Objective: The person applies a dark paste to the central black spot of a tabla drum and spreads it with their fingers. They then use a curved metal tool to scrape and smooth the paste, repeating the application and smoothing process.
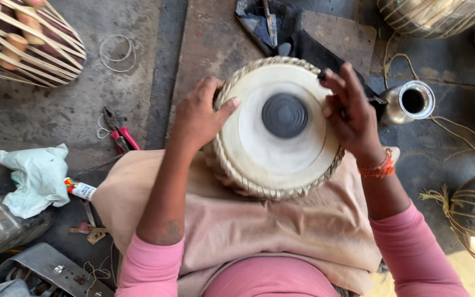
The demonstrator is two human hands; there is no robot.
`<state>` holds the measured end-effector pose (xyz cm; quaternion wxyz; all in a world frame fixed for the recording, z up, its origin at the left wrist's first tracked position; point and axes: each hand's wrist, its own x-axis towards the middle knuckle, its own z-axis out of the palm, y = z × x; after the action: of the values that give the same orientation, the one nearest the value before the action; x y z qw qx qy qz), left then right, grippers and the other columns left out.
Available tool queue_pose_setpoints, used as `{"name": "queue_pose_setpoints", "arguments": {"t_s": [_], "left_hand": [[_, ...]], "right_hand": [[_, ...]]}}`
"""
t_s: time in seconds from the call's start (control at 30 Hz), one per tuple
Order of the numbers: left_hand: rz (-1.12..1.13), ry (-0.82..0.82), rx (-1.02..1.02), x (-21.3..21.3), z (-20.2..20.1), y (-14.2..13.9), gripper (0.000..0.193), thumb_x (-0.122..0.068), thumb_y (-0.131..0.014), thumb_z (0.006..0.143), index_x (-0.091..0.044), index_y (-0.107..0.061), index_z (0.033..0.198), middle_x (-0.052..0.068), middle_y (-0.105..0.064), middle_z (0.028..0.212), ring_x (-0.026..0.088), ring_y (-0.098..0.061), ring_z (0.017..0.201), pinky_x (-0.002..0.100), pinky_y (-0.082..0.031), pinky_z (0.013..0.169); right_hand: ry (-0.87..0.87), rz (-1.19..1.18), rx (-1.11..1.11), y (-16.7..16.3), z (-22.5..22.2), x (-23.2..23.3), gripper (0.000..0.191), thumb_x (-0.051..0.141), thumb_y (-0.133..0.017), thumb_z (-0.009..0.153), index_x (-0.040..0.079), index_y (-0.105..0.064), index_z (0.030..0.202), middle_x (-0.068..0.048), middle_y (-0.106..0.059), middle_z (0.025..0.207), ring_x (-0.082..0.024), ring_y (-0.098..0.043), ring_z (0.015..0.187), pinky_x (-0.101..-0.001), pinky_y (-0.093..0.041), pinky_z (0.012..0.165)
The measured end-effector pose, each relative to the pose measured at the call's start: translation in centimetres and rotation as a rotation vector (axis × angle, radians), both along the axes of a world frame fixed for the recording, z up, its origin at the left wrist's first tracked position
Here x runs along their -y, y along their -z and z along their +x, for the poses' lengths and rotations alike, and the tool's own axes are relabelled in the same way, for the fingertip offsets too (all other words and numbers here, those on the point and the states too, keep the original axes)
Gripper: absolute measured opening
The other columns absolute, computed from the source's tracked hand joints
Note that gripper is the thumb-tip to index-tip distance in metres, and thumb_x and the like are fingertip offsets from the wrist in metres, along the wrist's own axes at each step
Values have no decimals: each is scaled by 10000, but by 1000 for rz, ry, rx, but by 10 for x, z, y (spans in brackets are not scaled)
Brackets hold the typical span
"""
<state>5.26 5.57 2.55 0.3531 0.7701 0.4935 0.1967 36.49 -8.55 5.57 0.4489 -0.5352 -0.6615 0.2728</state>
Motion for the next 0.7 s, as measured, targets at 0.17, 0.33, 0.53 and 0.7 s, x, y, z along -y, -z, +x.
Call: {"name": "queue_pose_setpoints", "arguments": {"t_s": [0.17, 0.33, 0.53, 0.7], "left_hand": [[195, 217, 343, -36, 24, -26, 698, -476, -775, 919, -34, -533, 1402, 211, -579, 1398, 352, -568, 1287, 414, -470, 1038], [-334, 442, 447, -47, 40, -10, 487, -356, -659, 984, -184, -585, 1434, 95, -621, 1463, 265, -561, 1374, 371, -407, 1147], [-146, 361, 308, -40, 32, 1, 419, -336, -670, 992, -196, -623, 1384, 78, -615, 1438, 279, -504, 1395, 409, -357, 1177], [-84, 347, 303, -36, 33, -7, 413, -367, -654, 992, -207, -626, 1371, 87, -629, 1393, 302, -529, 1368, 430, -385, 1166]], "right_hand": [[-127, 119, 355, -27, -15, 3, 868, 96, -759, 954, 53, -239, 1648, -124, -557, 1558, -270, -551, 1428, -390, -421, 1220], [-168, -27, 291, -58, -50, 22, 941, 293, -754, 908, 16, -214, 1628, -123, -522, 1566, -370, -455, 1462, -457, -315, 1246], [-161, -93, 401, -56, -73, 39, 1003, 498, -704, 892, 28, -214, 1629, -83, -529, 1565, -382, -349, 1527, -489, -302, 1251], [-200, -114, 542, -70, -87, 29, 958, 505, -696, 879, 34, -274, 1599, -109, -564, 1504, -401, -342, 1495, -514, -279, 1228]]}}
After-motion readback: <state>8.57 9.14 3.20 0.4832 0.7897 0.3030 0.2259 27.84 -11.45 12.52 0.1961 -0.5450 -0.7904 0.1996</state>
